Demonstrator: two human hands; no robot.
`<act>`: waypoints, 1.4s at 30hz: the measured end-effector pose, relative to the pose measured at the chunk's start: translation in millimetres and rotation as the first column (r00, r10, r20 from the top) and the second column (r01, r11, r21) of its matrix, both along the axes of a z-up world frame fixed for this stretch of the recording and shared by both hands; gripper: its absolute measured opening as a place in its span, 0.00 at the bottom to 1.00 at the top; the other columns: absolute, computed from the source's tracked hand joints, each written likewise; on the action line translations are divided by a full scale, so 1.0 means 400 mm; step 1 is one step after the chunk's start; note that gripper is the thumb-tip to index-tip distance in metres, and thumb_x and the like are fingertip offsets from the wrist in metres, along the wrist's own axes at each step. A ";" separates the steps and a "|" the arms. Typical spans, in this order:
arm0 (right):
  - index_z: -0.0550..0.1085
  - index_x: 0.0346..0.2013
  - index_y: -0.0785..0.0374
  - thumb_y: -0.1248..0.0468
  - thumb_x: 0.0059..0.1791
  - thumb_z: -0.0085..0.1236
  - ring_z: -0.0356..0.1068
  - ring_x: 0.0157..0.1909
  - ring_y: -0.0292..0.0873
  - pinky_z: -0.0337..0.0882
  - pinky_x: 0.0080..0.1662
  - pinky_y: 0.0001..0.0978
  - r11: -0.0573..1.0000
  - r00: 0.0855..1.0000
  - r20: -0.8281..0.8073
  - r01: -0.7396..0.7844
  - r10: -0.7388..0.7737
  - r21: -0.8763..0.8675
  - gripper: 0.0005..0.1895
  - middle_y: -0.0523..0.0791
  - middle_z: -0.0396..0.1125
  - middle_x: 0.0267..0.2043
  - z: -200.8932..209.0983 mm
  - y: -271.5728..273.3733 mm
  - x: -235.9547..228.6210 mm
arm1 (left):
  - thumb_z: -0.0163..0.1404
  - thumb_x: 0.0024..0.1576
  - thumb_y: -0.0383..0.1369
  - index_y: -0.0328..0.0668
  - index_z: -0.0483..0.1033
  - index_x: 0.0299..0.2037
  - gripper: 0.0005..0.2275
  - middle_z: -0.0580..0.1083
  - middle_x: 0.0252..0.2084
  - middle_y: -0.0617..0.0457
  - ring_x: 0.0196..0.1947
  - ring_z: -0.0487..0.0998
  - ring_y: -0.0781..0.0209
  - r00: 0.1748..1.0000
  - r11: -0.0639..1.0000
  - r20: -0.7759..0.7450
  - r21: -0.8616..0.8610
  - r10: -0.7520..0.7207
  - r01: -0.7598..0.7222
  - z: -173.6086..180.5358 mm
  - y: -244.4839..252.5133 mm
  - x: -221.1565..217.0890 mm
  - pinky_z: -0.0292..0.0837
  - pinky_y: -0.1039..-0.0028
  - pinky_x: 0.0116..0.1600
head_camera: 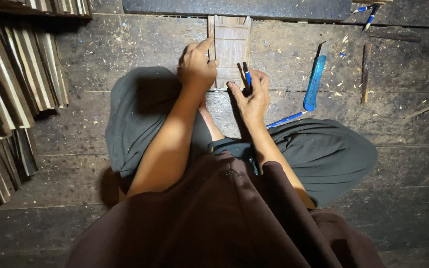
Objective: Marking wooden boards with a pen using a template jig while sitting on the floor.
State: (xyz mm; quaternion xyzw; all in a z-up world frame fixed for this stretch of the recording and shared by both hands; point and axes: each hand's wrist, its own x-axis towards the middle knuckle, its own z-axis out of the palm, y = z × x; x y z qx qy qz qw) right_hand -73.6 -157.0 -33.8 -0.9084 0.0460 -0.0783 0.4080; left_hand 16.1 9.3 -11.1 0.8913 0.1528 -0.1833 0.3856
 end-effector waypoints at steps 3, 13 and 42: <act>0.71 0.61 0.57 0.48 0.49 0.67 0.66 0.55 0.42 0.69 0.55 0.32 0.993 0.996 -0.067 0.058 -0.051 0.103 0.31 0.45 0.63 0.50 0.038 0.014 0.002 | 0.54 0.55 0.26 0.61 0.68 0.67 0.27 0.69 0.63 0.52 0.56 0.74 0.47 0.997 0.996 -0.061 -0.066 0.057 -0.061 0.004 -0.005 -0.002 0.74 0.52 0.55; 0.66 0.63 0.57 0.40 0.43 0.56 0.64 0.51 0.54 0.70 0.44 0.50 0.911 1.000 -0.005 0.010 -0.013 -0.411 0.39 0.51 0.63 0.55 0.024 0.069 0.053 | 0.42 0.54 0.25 0.63 0.68 0.63 0.26 0.74 0.56 0.52 0.53 0.76 0.41 0.992 0.997 0.097 0.001 0.081 -0.081 -0.052 -0.005 -0.010 0.71 0.45 0.54; 0.70 0.57 0.63 0.71 0.45 0.55 0.74 0.49 0.39 0.72 0.55 0.26 0.791 0.925 -0.326 0.344 -0.194 0.506 0.24 0.44 0.73 0.47 -0.068 -0.028 0.035 | 0.46 0.56 0.25 0.59 0.70 0.65 0.25 0.73 0.56 0.49 0.51 0.80 0.51 0.988 0.985 0.058 -0.106 0.145 -0.139 -0.116 -0.012 -0.017 0.71 0.59 0.61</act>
